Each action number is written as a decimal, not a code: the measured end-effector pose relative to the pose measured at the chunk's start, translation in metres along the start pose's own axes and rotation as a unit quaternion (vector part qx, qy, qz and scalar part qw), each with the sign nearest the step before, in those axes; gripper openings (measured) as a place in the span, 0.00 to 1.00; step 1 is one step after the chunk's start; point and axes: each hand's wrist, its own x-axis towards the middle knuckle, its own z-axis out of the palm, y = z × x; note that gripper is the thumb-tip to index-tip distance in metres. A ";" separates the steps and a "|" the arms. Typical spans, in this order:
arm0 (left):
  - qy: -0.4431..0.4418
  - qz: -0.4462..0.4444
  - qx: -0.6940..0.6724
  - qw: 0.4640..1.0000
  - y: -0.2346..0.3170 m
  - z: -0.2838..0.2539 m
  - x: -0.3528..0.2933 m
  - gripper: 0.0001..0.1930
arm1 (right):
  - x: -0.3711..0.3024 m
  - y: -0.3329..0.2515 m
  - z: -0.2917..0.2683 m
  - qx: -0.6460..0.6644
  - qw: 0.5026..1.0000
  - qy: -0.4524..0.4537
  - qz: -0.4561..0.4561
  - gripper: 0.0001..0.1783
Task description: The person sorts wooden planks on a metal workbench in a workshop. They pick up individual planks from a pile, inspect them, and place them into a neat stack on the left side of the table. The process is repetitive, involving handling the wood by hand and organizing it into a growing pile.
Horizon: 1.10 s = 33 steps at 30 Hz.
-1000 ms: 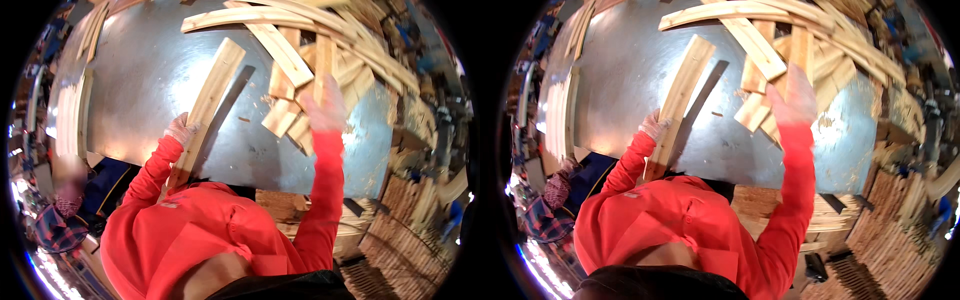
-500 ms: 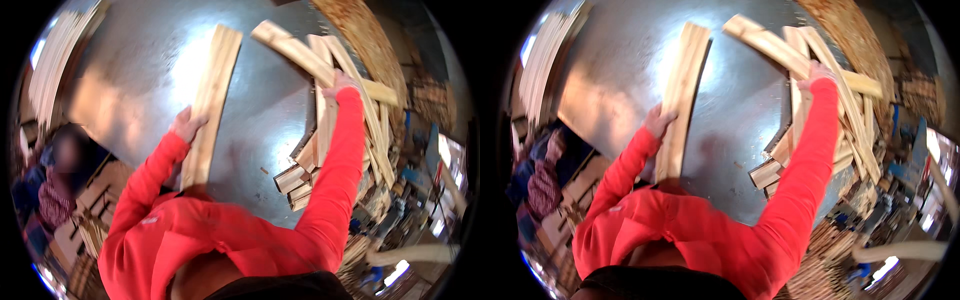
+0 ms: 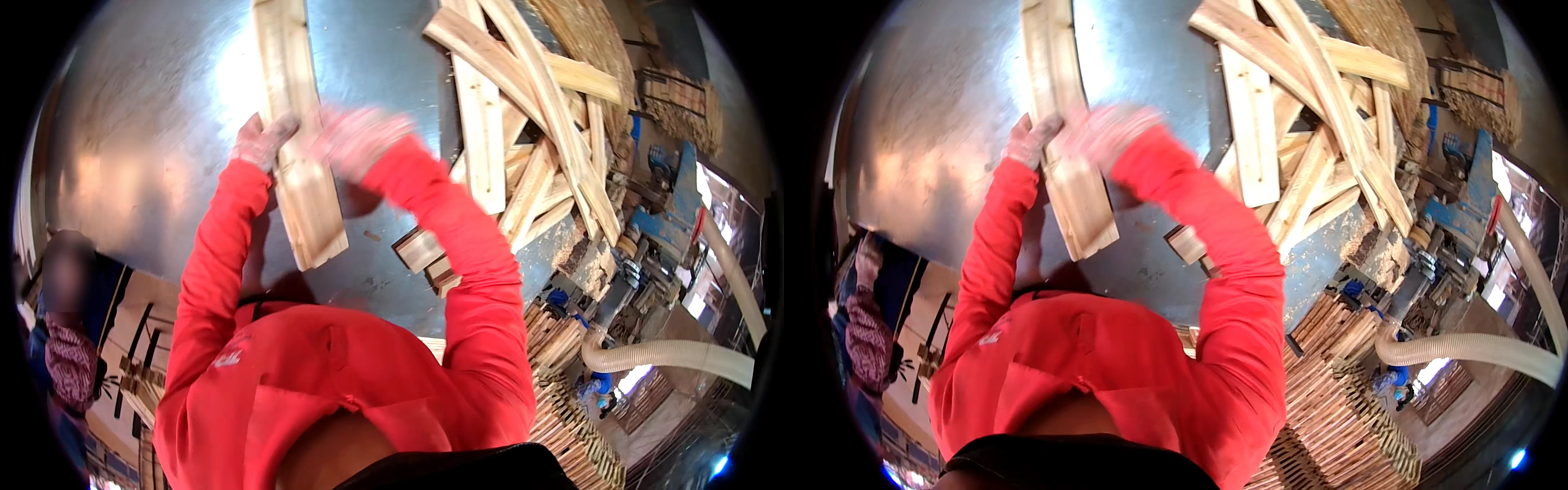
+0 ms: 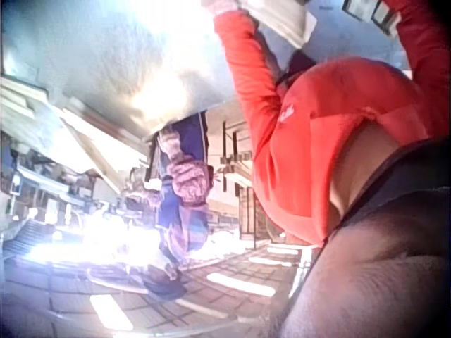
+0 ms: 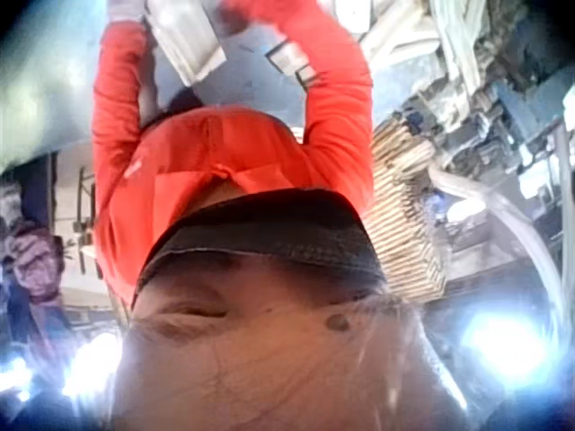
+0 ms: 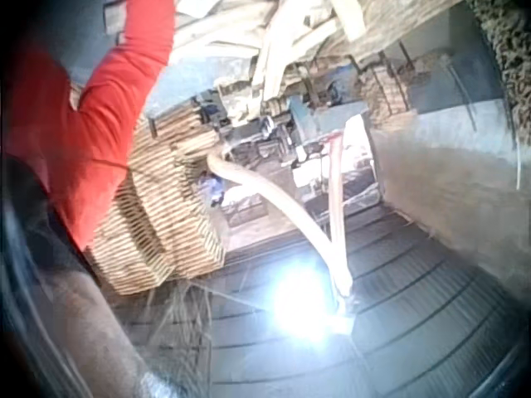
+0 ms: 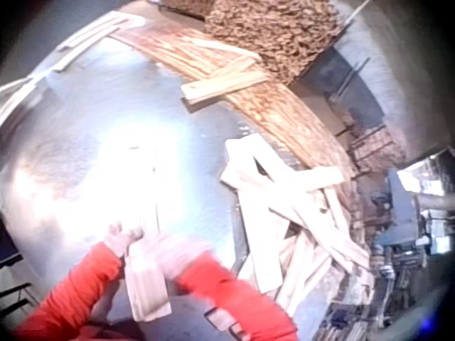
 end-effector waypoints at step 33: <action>-0.061 0.107 -0.082 0.989 -0.040 0.046 -0.022 0.21 | 0.013 0.215 0.013 0.136 0.979 -0.002 0.150 0.56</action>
